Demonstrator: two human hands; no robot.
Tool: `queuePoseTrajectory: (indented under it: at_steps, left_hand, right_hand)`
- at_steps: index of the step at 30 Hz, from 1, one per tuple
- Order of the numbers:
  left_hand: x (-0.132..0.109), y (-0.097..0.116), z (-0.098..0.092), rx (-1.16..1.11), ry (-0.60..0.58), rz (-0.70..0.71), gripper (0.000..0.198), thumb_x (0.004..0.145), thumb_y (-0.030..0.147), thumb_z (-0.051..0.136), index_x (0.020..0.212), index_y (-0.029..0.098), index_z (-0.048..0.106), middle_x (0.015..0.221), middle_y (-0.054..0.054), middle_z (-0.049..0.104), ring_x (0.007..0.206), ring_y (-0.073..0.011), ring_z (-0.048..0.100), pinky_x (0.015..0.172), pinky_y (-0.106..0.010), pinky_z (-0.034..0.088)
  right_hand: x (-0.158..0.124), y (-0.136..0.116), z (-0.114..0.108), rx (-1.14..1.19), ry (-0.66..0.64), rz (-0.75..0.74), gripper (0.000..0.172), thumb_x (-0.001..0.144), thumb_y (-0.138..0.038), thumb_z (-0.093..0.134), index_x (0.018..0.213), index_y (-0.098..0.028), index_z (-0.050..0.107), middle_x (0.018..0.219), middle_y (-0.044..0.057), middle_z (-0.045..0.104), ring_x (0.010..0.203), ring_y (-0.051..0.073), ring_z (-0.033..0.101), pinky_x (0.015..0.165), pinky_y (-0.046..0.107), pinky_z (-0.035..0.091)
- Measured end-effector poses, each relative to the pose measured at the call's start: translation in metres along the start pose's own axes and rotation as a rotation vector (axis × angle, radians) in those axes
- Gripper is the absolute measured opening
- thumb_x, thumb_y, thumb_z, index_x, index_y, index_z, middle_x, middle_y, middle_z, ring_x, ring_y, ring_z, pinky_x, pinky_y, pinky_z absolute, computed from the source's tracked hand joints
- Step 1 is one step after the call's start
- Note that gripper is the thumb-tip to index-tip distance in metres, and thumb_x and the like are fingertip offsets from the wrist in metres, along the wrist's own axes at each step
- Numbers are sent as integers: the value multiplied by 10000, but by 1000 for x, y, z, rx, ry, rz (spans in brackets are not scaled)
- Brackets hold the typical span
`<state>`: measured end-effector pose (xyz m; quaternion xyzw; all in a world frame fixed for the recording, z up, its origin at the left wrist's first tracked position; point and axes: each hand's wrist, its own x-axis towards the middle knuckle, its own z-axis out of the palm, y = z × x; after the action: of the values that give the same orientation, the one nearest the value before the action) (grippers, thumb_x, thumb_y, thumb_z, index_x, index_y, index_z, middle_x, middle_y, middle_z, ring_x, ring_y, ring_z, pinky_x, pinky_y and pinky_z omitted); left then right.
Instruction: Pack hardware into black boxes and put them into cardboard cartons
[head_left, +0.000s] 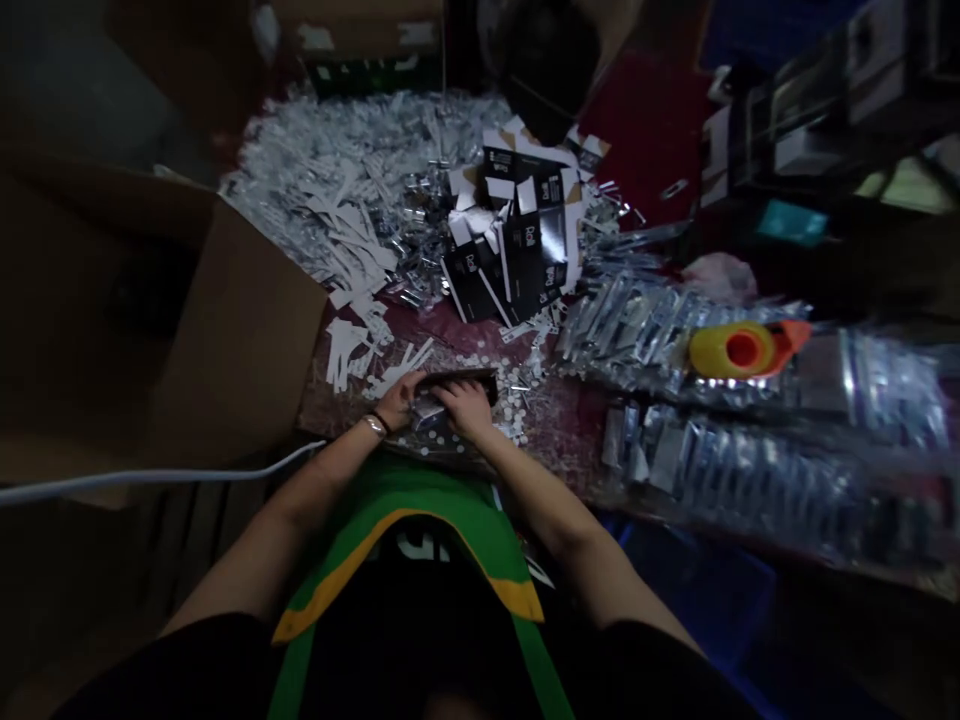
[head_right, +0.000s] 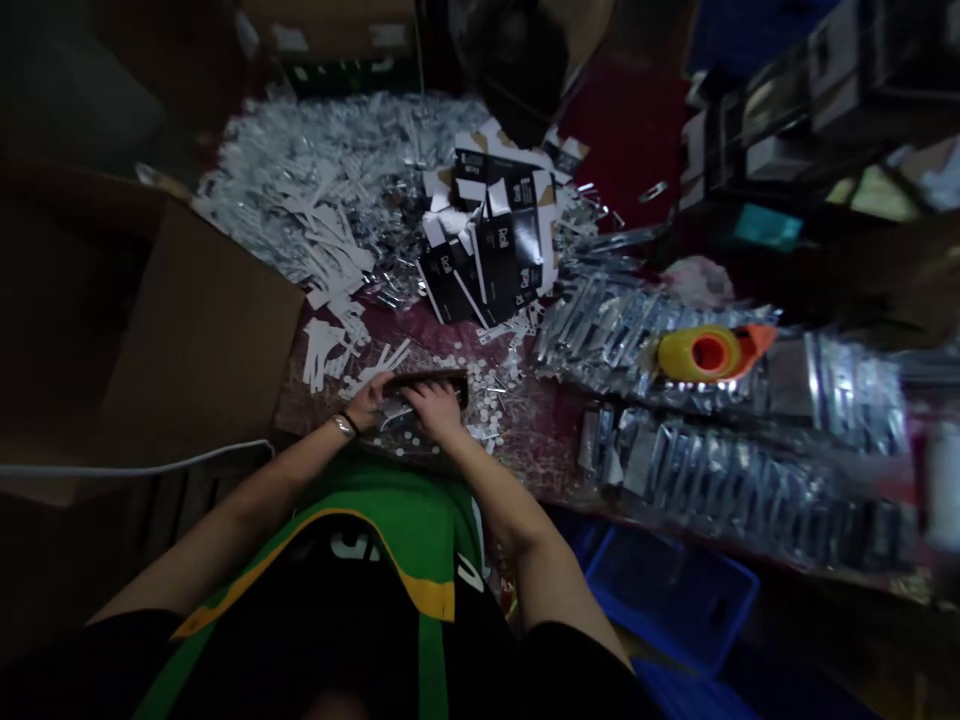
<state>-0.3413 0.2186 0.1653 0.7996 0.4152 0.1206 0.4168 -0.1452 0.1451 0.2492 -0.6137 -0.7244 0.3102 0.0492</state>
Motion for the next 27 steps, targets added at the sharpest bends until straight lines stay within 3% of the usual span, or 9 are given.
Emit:
queuePoseTrajectory:
  at_steps: [3,5,8,11,14,17,19,25,27]
  left_hand:
    - [-6,-7,-4,6,-115,91,835,735,314,813,1467,153,444,1488,-228,550,1436,-346,522,1200,-548,448]
    - [-17,-10,-11,18,-136,160,940,720,393,847,1504,161,385,1563,-248,469,1506,-369,437,1230,-576,398]
    - [-34,-12,-22,34,-7,231,929,761,470,821,1515,208,347,1599,-240,410,1538,-387,384,1244,-608,355]
    - [-48,-13,-25,37,168,168,976,765,516,822,1533,224,294,1587,-242,389,1521,-411,394,1218,-635,375]
    - [-46,-12,-11,-42,151,98,1085,743,560,840,1563,204,226,1594,-246,362,1517,-397,397,1216,-595,401]
    - [-27,-7,10,-141,94,-16,1040,788,486,793,1575,189,181,1564,-220,414,1479,-330,454,1225,-526,417]
    - [-16,-2,18,-160,117,-98,982,803,403,755,1566,167,183,1506,-206,472,1428,-302,502,1216,-503,434]
    - [-56,26,12,162,561,-159,567,813,359,711,1298,164,490,1283,-185,543,1255,-337,565,1130,-556,489]
    - [-77,43,19,213,488,-35,373,857,363,680,1166,188,568,1162,-152,581,1179,-329,592,1079,-552,522]
  right_hand:
    - [15,16,0,-168,-137,181,521,934,-307,617,1421,-122,624,1383,221,654,1261,369,587,1118,583,399]
    - [-3,35,-2,-99,-100,129,460,992,-401,574,1355,-135,669,1351,207,671,1244,343,593,1115,541,417]
    - [-75,67,5,45,279,182,425,1053,-433,432,1284,-204,706,1293,159,688,1255,292,588,1134,491,431]
    - [-170,84,38,-23,668,698,553,1040,-490,374,1405,-150,613,1382,222,603,1355,344,513,1146,593,419]
    - [-226,80,89,-49,442,817,760,975,-593,470,1553,-100,443,1588,291,416,1512,427,332,1181,730,302]
    - [-218,78,124,-47,247,734,743,994,-548,456,1592,-113,388,1666,285,327,1577,420,223,1217,752,183]
    - [-192,88,126,-74,221,727,762,1010,-528,434,1618,-80,336,1696,290,264,1601,411,154,1236,738,125]
    - [-125,171,62,-85,266,659,823,1006,-507,500,1650,-44,278,1730,273,150,1612,394,77,1272,654,147]
    - [-123,193,41,-44,339,660,771,998,-477,531,1637,-88,345,1709,249,217,1584,375,181,1261,588,253]
